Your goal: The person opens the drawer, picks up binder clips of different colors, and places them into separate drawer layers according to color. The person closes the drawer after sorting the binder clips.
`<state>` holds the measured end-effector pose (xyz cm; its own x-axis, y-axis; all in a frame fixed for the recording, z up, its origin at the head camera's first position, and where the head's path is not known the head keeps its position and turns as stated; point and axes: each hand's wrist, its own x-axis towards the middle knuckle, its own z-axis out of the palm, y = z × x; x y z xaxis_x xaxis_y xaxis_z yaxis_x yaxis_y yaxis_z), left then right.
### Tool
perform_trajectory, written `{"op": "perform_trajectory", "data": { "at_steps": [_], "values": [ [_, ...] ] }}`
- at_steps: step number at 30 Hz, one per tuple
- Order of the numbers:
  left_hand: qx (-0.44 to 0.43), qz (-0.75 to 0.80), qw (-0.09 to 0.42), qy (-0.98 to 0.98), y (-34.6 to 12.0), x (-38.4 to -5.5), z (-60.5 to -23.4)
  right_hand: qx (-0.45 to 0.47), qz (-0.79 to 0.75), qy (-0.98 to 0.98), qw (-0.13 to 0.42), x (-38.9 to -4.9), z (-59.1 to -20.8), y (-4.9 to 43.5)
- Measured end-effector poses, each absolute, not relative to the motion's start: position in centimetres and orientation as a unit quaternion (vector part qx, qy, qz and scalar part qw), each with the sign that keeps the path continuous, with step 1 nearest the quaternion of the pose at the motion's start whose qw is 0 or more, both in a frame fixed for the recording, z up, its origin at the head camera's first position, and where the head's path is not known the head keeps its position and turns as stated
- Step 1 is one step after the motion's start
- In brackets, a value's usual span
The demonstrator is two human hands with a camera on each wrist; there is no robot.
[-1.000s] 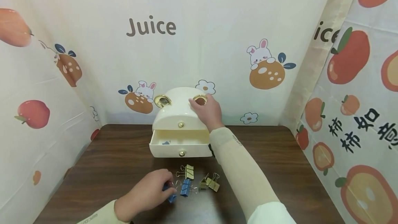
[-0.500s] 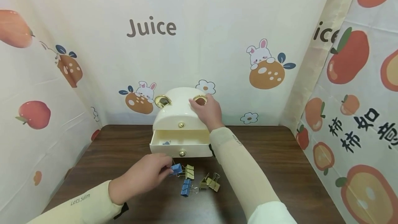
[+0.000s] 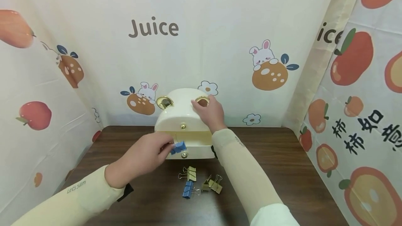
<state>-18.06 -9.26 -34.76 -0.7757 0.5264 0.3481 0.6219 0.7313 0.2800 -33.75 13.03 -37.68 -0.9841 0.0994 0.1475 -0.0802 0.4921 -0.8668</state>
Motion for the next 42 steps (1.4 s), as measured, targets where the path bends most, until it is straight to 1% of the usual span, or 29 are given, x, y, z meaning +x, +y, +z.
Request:
{"op": "perform_trajectory", "data": {
  "at_steps": [8, 15, 18, 29, 36, 42],
  "values": [
    [-0.283, -0.235, 0.166, -0.915, -9.4, -19.1, -34.3, -0.005, 0.496, -0.864, 0.09, -33.7, -37.5, 13.0],
    [-0.299, -0.226, 0.229, -0.898, -9.2, -20.5, -34.8, 0.0, 0.498, -0.863, 0.089, -33.8, -37.6, 13.0],
    [-0.309, -0.218, 0.246, -0.892, -8.8, -21.0, -34.9, -0.002, 0.498, -0.862, 0.091, -33.8, -37.7, 13.0],
    [-0.335, -0.186, 0.25, -0.889, -7.5, -21.9, -35.4, -0.007, 0.5, -0.862, 0.087, -33.8, -37.6, 13.0],
    [-0.349, -0.157, 0.268, -0.884, -6.9, -22.5, -36.6, -0.005, 0.499, -0.862, 0.091, -33.8, -37.5, 13.0],
    [-0.356, -0.139, 0.265, -0.885, -6.5, -22.8, -37.9, -0.002, 0.501, -0.861, 0.091, -33.8, -37.7, 13.1]
  ]
}}
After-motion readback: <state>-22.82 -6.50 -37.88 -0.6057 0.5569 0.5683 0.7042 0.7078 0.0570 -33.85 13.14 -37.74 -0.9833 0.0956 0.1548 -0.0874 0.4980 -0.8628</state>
